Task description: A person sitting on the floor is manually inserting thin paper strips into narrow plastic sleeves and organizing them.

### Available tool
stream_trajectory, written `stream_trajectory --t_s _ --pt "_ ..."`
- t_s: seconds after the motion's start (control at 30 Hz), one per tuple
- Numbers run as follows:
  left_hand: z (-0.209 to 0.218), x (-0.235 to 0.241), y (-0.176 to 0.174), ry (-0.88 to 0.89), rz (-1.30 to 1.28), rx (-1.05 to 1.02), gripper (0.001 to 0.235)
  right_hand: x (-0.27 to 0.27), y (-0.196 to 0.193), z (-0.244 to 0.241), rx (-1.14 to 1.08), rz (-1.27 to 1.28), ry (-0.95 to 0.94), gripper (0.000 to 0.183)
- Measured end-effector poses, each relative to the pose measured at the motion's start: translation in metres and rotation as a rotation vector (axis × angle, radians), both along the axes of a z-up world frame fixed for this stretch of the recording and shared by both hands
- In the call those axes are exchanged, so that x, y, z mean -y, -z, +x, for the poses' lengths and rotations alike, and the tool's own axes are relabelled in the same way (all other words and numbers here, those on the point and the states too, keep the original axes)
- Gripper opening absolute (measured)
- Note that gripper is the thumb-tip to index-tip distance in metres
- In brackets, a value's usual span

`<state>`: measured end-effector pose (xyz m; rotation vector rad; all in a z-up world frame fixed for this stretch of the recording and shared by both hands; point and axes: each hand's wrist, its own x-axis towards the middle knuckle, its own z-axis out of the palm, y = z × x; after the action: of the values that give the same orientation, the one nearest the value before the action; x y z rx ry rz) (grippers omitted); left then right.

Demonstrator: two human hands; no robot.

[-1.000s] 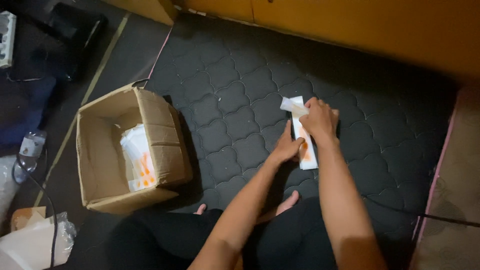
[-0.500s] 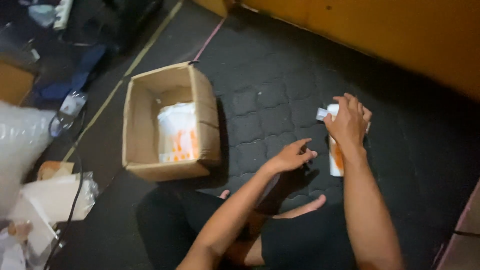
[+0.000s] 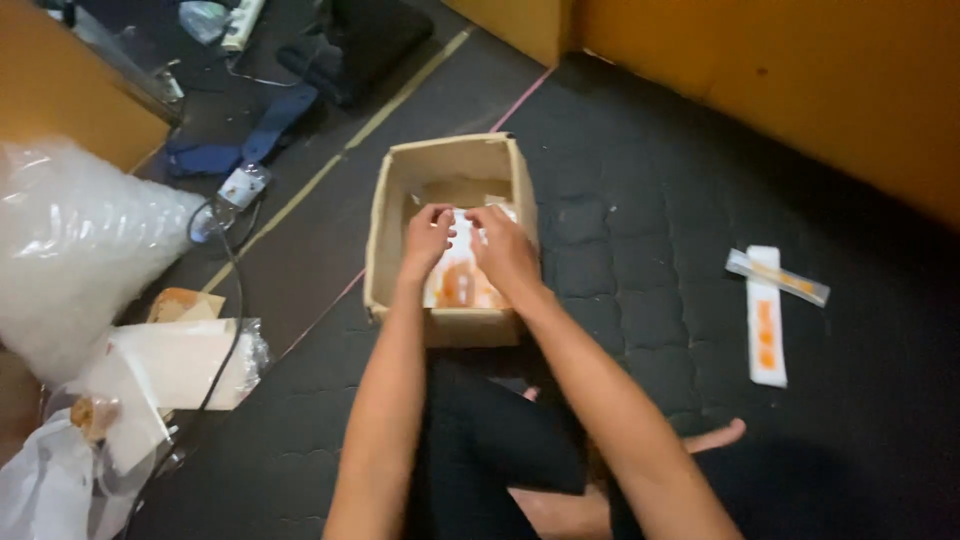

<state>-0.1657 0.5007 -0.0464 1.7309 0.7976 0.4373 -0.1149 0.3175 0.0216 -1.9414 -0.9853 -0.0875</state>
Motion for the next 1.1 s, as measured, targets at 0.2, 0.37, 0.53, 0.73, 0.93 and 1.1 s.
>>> stream_trajectory --t_s 0.2,0.37,0.53,0.73,0.93,1.1 --pt "-0.024 -0.037 0.160 0.083 0.134 -0.853 0.109 -0.105 0.179 0.001 -0.267 -0.941 0.134 0.029" --pt "-0.026 0.003 0.109 0.080 0.158 -0.889 0.097 -0.059 0.134 -0.015 -0.401 -0.969 0.184 0.040" --pt "-0.037 0.032 0.040 0.155 0.108 -0.802 0.107 -0.048 0.088 -0.030 -0.466 -1.030 0.085 0.034" --pt "-0.048 0.033 0.014 0.012 0.100 -0.688 0.097 -0.056 0.109 -0.013 -0.581 -0.882 0.153 0.029" --pt "-0.045 0.040 -0.020 -0.047 0.197 -0.655 0.082 -0.053 0.054 -0.013 -0.664 -0.565 0.218 0.041" --pt "-0.042 0.054 -0.059 -0.053 -0.305 0.073 0.071 -0.018 -0.045 -0.040 -0.692 -0.073 0.080 0.030"
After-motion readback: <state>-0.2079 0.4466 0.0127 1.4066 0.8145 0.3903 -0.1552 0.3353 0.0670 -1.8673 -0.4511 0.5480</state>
